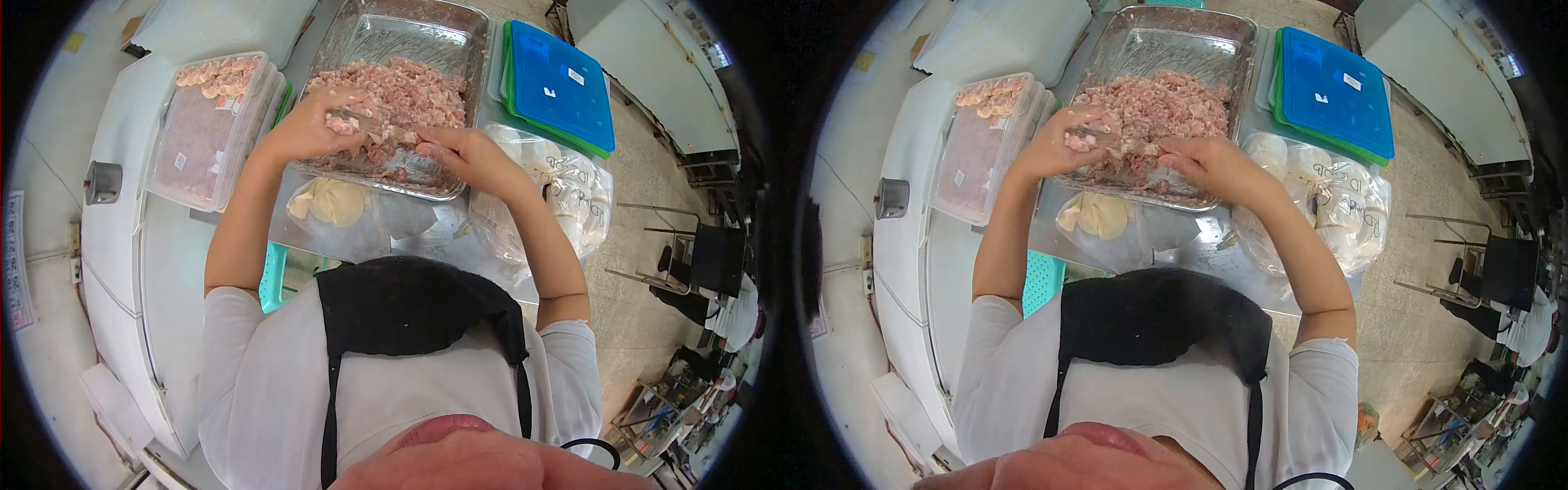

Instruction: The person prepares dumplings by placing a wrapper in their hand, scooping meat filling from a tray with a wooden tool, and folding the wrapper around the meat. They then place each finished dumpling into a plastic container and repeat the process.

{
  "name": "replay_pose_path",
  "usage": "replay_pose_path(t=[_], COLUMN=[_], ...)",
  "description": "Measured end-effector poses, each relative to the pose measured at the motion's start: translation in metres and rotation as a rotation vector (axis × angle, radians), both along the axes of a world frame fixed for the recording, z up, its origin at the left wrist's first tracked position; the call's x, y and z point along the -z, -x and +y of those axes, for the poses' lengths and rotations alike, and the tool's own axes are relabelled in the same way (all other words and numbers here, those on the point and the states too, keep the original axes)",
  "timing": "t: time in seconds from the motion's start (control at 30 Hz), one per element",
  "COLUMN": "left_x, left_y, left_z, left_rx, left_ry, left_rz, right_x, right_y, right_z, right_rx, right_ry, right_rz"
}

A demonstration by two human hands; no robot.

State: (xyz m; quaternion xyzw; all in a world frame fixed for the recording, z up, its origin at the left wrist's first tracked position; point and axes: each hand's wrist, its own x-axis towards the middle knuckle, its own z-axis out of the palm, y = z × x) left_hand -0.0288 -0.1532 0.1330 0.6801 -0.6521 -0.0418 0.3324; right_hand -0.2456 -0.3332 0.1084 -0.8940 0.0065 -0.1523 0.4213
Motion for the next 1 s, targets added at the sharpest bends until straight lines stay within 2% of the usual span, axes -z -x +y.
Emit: replay_pose_path(t=[0.03,0.1,0.13,0.17,0.2,0.23,0.3,0.33,0.37,0.4,0.43,0.5,0.53,0.57,0.6,0.63,0.67,0.73,0.8,0.83,0.87,0.9,0.97,1.0], left_x=[-0.001,-0.005,0.007,0.030,0.042,0.034,0.019,0.024,0.031,0.033,0.022,-0.007,-0.019,-0.031,-0.037,-0.035,-0.033,-0.032,-0.033,-0.026,-0.011,-0.004,0.004,0.005], left_y=[-0.001,-0.003,-0.011,-0.021,-0.026,-0.024,-0.017,-0.016,-0.016,-0.017,-0.013,0.001,0.008,0.013,0.016,0.014,0.011,0.005,0.001,-0.004,-0.012,-0.018,-0.031,-0.035], left_z=[-0.003,-0.012,-0.014,-0.014,-0.013,-0.014,-0.014,-0.010,-0.007,-0.006,-0.004,0.004,0.008,0.011,0.013,0.014,0.014,0.015,0.017,0.018,0.020,0.023,0.031,0.036], left_rx=[-0.003,-0.083,-0.088,-0.196,-0.305,-0.313,-0.139,-0.137,-0.208,-0.285,-0.280,-0.244,-0.236,-0.179,-0.124,-0.121,-0.046,0.040,0.126,0.132,0.062,-0.009,-0.021,-0.038], left_ry=[-0.003,-0.496,-0.493,-0.397,-0.300,-0.294,-0.453,-0.459,-0.440,-0.409,-0.410,-0.314,-0.316,-0.207,-0.093,-0.085,-0.110,-0.131,-0.155,-0.144,-0.208,-0.272,-0.209,-0.152], left_rz=[-0.001,0.385,0.383,0.377,0.371,0.372,0.529,0.535,0.414,0.289,0.284,0.460,0.466,0.464,0.460,0.463,0.395,0.329,0.069,0.071,0.185,0.297,0.235,0.175], right_x=[0.006,0.004,-0.007,-0.014,-0.015,-0.015,0.002,0.027,0.040,0.039,0.039,0.038,0.016,0.004,-0.006,-0.016,-0.027,-0.043,-0.038,-0.045,-0.064,-0.071,-0.078,-0.077], right_y=[-0.005,-0.008,-0.009,-0.010,-0.010,-0.010,-0.015,-0.020,-0.018,-0.013,-0.005,0.010,0.015,0.020,0.025,0.028,0.026,0.018,0.012,0.007,0.012,0.014,0.011,0.006], right_z=[-0.012,-0.019,-0.018,-0.016,-0.006,0.008,0.008,-0.006,-0.019,-0.029,-0.037,-0.045,-0.037,-0.030,-0.023,-0.015,-0.001,0.029,0.029,0.034,0.039,0.051,0.076,0.085], right_rx=[-0.033,-0.068,0.071,0.211,0.203,0.214,0.219,0.203,0.184,0.293,0.299,0.246,0.286,0.291,0.271,0.247,0.251,0.118,0.111,0.087,0.209,0.212,0.299,0.295], right_ry=[0.003,0.007,0.217,0.429,0.433,0.420,0.407,0.387,0.376,0.569,0.567,0.512,0.404,0.410,0.152,-0.105,-0.099,0.004,0.112,0.217,0.372,0.381,0.427,0.561], right_rz=[0.042,0.082,0.137,0.188,0.184,0.111,0.042,0.067,0.089,0.343,0.341,0.316,0.353,0.357,0.244,0.130,0.132,0.078,0.050,0.017,0.124,0.124,-0.009,0.059])
